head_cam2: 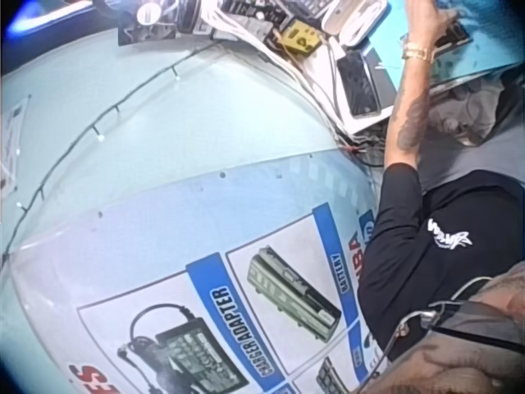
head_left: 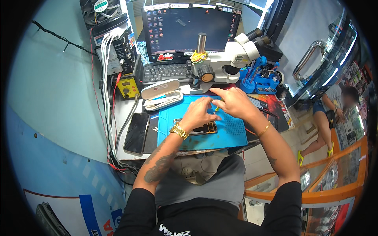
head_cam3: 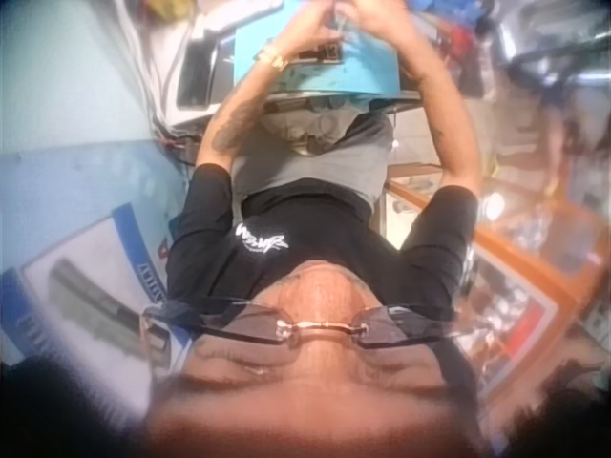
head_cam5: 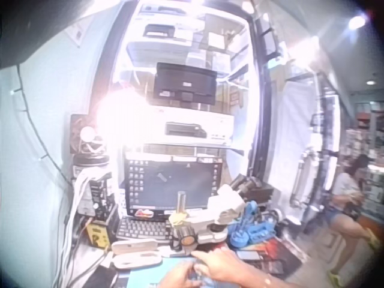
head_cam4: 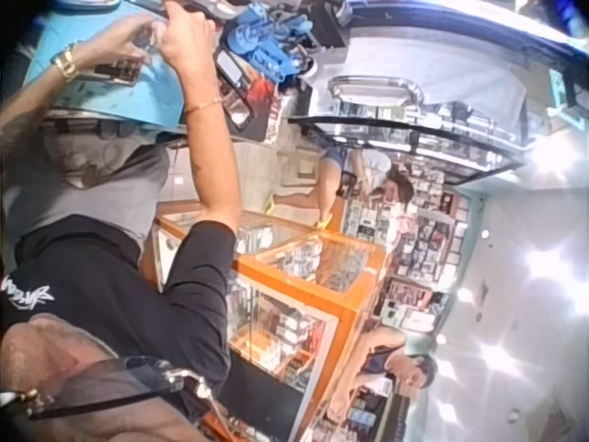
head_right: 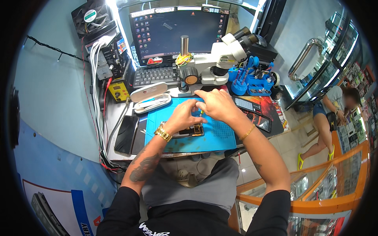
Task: The person disassembles a smartphone by prying off the back cover, removing several internal components with a screwdriver, and cleaning the exposed circuit board with a small brush before reassembling the device.
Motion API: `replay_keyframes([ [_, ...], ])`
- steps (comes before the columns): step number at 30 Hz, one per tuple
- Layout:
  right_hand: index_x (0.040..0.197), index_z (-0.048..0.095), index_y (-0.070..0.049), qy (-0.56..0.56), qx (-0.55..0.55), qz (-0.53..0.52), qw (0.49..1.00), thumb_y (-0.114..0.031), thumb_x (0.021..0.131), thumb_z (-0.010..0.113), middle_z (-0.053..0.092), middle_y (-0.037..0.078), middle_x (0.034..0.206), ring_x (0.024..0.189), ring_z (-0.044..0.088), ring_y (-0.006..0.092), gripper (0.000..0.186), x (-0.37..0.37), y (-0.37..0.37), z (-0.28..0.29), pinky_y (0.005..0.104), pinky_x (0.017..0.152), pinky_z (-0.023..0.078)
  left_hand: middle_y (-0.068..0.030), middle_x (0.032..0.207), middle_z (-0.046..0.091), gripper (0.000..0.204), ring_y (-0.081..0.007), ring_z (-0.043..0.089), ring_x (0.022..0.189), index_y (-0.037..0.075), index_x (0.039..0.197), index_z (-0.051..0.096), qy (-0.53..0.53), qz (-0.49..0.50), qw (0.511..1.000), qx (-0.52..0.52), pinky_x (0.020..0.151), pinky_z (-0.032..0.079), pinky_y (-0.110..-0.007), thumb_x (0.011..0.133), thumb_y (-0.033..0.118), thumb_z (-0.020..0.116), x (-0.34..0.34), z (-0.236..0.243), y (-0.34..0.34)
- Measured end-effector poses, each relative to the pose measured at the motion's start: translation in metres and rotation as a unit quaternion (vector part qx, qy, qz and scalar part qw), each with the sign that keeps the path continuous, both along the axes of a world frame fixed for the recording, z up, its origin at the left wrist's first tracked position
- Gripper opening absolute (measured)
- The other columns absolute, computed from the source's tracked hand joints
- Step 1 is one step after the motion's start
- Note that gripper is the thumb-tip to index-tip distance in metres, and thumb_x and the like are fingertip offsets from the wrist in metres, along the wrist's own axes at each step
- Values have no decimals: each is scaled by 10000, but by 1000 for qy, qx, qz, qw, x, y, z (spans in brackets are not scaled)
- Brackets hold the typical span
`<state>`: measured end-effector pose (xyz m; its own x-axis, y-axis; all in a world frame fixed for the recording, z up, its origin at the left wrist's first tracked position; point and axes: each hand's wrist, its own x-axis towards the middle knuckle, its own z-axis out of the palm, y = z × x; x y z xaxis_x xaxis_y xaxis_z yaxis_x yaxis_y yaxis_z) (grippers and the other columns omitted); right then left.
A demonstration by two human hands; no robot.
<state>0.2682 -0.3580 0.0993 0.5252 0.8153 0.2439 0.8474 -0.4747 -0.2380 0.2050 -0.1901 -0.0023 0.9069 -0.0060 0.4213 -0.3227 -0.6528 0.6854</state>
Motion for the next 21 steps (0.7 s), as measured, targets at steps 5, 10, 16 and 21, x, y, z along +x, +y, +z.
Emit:
replay_keyframes([
  [5, 1321, 664, -112, 12, -56, -42, 997, -212, 900, 669, 747, 186, 970, 968, 704, 388, 433, -6, 0, 14, 510, 871, 548, -81, 1012, 713, 544, -278, 654, 1036, 97, 1052, 763, 83, -17, 988, 132, 865, 411, -429, 752, 542, 851, -10, -2, 3],
  [10, 1302, 668, -121, -11, 6, 44, 999, -226, 899, 710, 745, 180, 1022, 1013, 702, 377, 418, 10, -7, -8, 497, 895, 552, -86, 1008, 719, 431, -275, 646, 1020, 125, 1010, 809, 88, -16, 985, 146, 855, 377, -429, 793, 497, 832, -10, -3, 2],
  [16, 1283, 671, -134, 18, -17, 44, 999, -249, 894, 726, 735, 182, 1086, 1076, 689, 366, 409, 12, -8, -6, 492, 915, 548, -61, 982, 739, 230, -272, 654, 970, 133, 955, 818, 61, -16, 990, 123, 828, 377, -435, 886, 348, 775, -6, -13, 4],
  [21, 1242, 671, -87, -11, -9, -21, 1000, -183, 886, 732, 734, 177, 1029, 1008, 687, 367, 374, -2, -6, -4, 471, 879, 537, -59, 933, 745, 171, -275, 666, 904, 133, 930, 821, 45, -1, 991, 129, 803, 386, -432, 887, 288, 764, -7, -11, 4],
])
